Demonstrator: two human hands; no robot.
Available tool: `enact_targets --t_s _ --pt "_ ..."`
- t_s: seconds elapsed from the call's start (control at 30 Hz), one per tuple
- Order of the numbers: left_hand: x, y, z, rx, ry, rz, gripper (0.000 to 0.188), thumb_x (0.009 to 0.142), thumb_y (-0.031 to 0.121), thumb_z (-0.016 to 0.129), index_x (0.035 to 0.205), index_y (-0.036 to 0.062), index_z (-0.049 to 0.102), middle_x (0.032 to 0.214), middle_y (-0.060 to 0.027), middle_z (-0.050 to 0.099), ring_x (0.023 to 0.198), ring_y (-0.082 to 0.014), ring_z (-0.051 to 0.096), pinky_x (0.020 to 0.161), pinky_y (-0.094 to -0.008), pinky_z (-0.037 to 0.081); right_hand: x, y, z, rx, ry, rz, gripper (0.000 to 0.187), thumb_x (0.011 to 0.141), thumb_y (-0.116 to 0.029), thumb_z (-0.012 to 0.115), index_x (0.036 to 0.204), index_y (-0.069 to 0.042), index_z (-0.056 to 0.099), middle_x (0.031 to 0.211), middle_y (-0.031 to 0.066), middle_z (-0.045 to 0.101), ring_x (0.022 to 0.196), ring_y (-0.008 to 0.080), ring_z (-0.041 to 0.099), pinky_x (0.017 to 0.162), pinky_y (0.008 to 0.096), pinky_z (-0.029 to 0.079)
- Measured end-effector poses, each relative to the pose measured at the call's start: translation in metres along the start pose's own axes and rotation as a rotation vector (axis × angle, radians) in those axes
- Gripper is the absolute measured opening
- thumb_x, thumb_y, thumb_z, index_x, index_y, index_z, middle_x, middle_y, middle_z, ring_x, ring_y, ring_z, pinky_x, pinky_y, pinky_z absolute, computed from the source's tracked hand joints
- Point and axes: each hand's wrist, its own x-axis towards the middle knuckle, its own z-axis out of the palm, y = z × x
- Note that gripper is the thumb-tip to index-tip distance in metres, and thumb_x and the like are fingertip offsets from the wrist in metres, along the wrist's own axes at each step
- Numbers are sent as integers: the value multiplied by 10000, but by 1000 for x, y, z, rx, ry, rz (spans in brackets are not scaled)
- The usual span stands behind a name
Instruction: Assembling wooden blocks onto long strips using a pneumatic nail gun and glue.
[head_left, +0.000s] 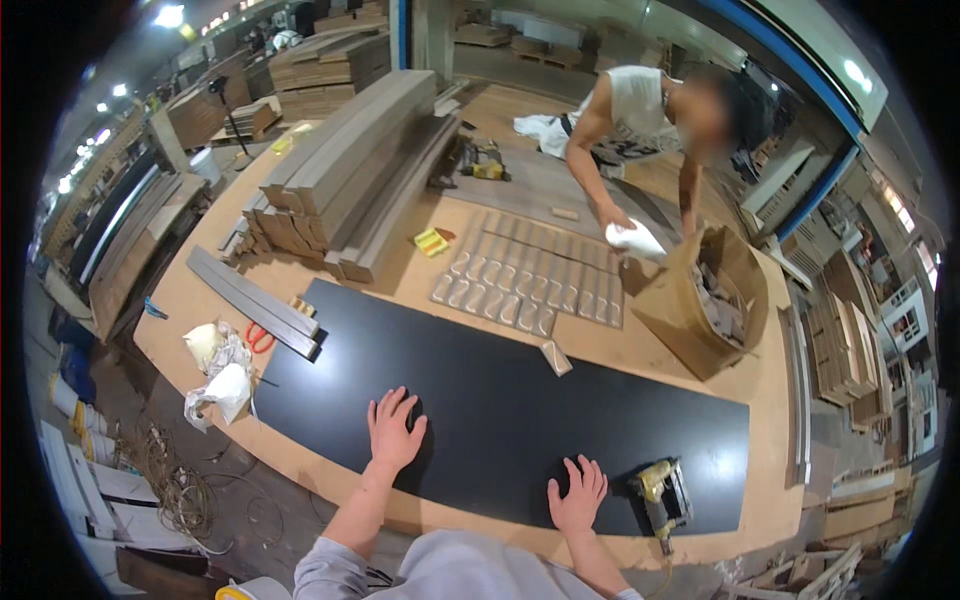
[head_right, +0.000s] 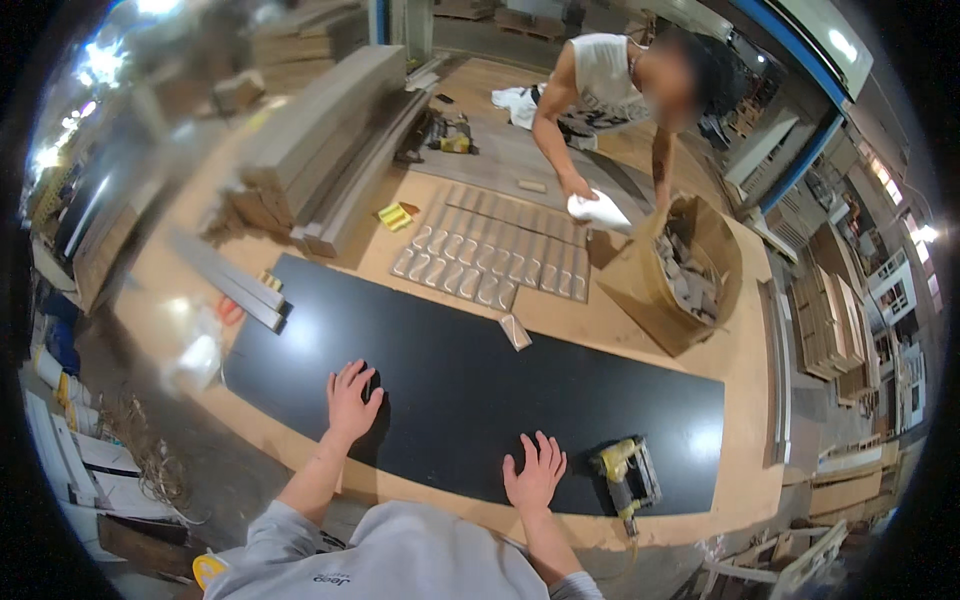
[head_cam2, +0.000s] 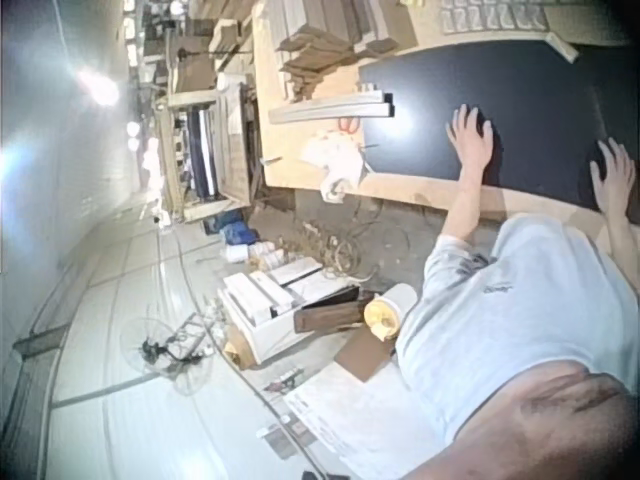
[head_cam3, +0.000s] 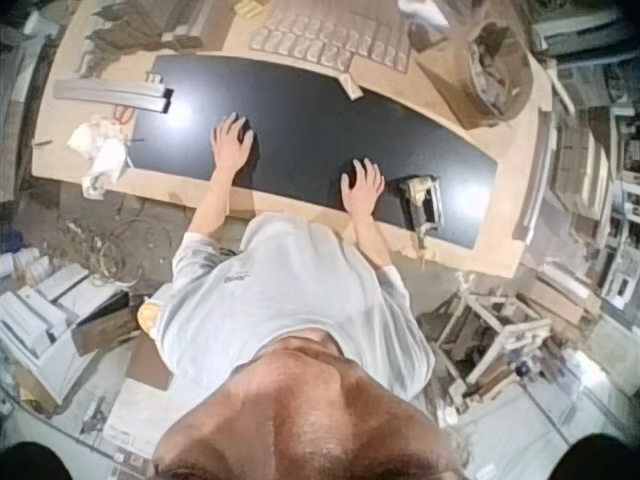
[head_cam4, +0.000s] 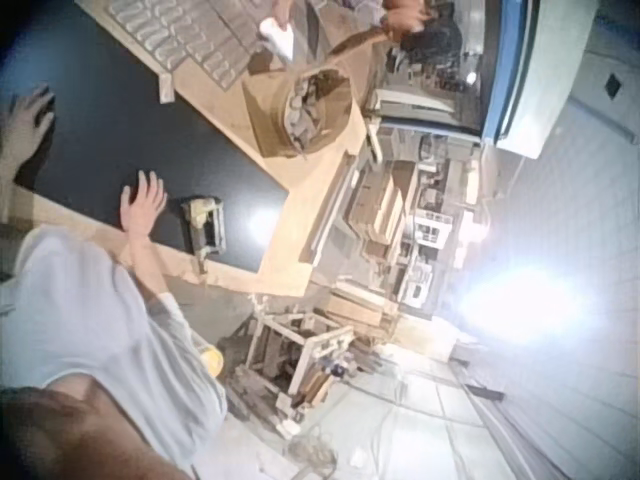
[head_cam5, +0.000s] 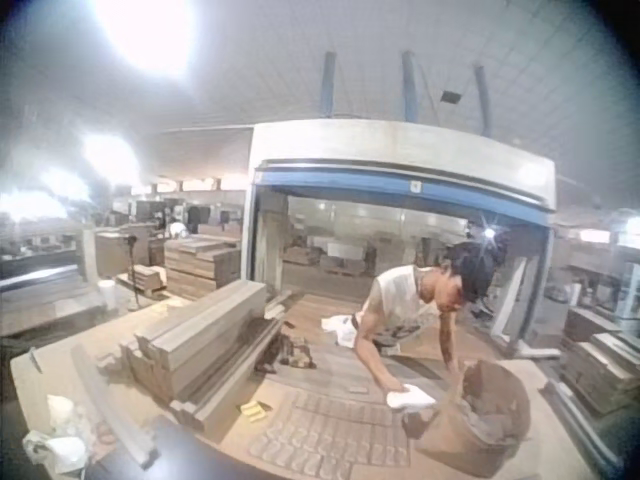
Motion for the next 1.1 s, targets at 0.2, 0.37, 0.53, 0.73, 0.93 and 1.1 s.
enact_targets --t_s 0.2,0.37,0.53,0.73,0.93,1.1 --pt "171 -31 -36 117 287 72 604 940 275 746 1489 86 581 1639 -199 452 1522 -419 396 1242 -585 316 16 -10 3 31 -2 58 506 889 -315 772 1368 -189 668 1501 83 556 1487 352 420 1254 611 266" --pt "303 -69 -52 214 355 -146 534 1001 316 681 1495 130 597 1653 -207 457 1488 -434 457 1209 -546 396 21 -9 -1 41 56 94 431 861 -308 789 1272 -195 719 1440 56 600 1435 341 478 1236 607 293" --pt "319 -110 -69 204 269 -251 360 967 181 732 1325 172 690 1320 -221 674 1265 -441 614 1059 -528 518 22 -11 3 48 52 103 410 841 -303 797 1234 -201 737 1419 53 610 1420 337 486 1225 602 310" --pt "244 -110 -72 -114 81 -108 959 749 225 878 1572 31 426 1293 -292 698 1143 -444 704 1000 -494 565 22 -13 1 47 61 66 423 830 -289 803 1235 -193 732 1404 57 606 1403 338 495 1210 591 324" --pt "59 42 -73 -825 -548 -542 345 946 241 817 1173 2 717 976 -91 779 848 -170 733 780 -337 595 44 -26 2 106 117 83 443 850 -267 803 1270 -156 716 1348 86 642 1309 341 561 1168 548 384" --pt "-64 87 6 -1005 -930 -394 409 1039 398 720 1218 32 755 1065 -74 773 945 -147 712 825 -316 578 81 -96 12 1124 -663 360 554 1098 -262 650 1586 -64 478 1240 96 731 1114 157 670 1017 319 512"
